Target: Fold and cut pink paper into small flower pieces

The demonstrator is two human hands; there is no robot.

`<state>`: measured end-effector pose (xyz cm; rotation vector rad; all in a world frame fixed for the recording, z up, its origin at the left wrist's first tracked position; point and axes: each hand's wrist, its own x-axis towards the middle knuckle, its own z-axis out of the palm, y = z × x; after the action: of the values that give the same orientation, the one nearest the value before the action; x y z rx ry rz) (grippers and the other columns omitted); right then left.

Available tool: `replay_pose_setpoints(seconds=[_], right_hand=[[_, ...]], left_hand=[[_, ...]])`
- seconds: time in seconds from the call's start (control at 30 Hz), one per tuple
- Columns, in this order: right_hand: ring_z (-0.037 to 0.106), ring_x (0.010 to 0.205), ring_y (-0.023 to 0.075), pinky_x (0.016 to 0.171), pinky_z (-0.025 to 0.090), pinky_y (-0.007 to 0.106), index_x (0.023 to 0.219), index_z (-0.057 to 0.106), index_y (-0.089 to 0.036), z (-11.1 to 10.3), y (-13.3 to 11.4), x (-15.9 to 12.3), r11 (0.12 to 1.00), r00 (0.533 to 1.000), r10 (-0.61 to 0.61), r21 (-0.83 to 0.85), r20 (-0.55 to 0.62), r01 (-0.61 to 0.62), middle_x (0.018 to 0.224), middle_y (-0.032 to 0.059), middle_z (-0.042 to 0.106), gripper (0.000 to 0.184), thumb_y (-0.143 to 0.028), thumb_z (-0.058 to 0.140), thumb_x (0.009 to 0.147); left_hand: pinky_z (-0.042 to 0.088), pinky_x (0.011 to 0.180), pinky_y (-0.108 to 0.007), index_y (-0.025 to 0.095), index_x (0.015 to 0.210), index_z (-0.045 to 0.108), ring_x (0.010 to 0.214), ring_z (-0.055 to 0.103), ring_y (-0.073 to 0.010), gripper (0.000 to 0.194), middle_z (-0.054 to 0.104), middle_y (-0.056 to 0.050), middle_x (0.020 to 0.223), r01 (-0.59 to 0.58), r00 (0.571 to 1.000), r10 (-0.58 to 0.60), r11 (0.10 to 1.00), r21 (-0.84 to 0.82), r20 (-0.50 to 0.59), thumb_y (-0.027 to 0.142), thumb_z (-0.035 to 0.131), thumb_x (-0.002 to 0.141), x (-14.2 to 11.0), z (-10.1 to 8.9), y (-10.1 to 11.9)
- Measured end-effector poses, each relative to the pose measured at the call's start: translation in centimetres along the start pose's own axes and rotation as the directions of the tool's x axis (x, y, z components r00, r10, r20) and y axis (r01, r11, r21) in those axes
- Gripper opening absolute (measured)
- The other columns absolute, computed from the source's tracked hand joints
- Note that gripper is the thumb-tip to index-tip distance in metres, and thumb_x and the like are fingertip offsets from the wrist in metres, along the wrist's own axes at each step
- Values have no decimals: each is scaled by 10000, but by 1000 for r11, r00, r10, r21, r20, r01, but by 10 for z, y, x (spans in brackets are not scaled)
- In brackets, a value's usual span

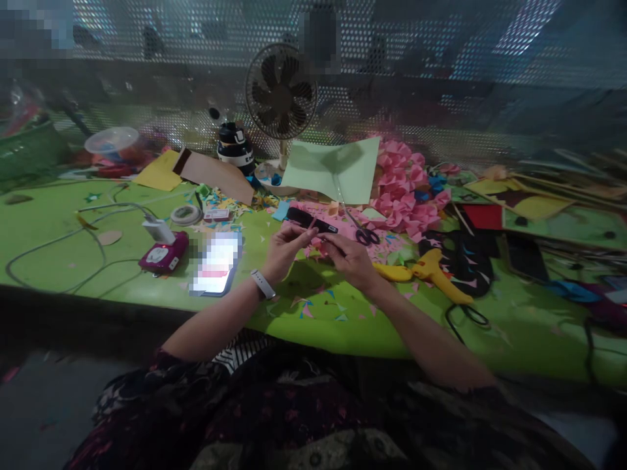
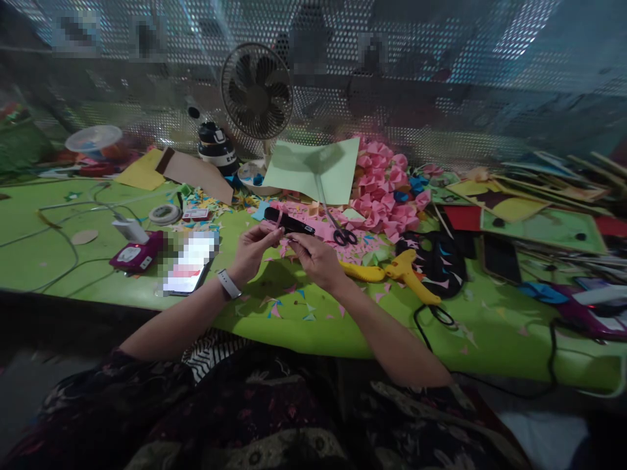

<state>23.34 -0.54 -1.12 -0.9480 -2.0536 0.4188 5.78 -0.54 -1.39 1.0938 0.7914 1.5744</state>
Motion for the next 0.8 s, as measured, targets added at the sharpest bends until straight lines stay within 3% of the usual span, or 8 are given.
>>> replay_pose_setpoints(seconds=[0.17, 0.37, 0.57, 0.8], right_hand=[[726, 1009, 231, 873, 581, 367, 1183, 730, -219, -7, 4, 2, 997, 997, 56, 44, 57, -59, 1139, 90, 760, 386, -447, 481, 996], [719, 806, 189, 698, 560, 305, 1118, 736, -174, -11, 0, 5, 986, 976, 94, 115, 196, -118, 946, 79, 772, 429, -478, 456, 1005], [714, 998, 238, 879, 567, 379, 1155, 711, -212, -5, -1, 3, 1000, 1000, -15, 14, -20, 15, 1119, 102, 753, 341, -455, 584, 951], [734, 974, 238, 867, 588, 383, 1077, 747, -222, -5, 6, 2, 1000, 997, -2, 2, -73, 2, 1078, 89, 776, 344, -436, 492, 989]], left_hand=[[487, 644, -252, 183, 701, 733, 626, 597, -88, 308, 691, -4, 703, -6, 999, 6, 1000, -4, 34, 426, 903, 619, -1, 2, 5], [467, 617, -231, 199, 713, 764, 634, 583, -77, 301, 699, -7, 741, 38, 998, -37, 999, -37, 46, 434, 912, 599, 0, 1, 2], [415, 592, -214, 176, 574, 674, 593, 516, -59, 342, 603, 26, 612, -5, 999, 5, 1000, -16, -43, 426, 903, 622, 2, -1, 1], [456, 635, -243, 186, 718, 755, 672, 581, -89, 257, 682, -17, 750, -45, 998, 44, 999, 16, 42, 410, 874, 680, 1, -1, 2]])
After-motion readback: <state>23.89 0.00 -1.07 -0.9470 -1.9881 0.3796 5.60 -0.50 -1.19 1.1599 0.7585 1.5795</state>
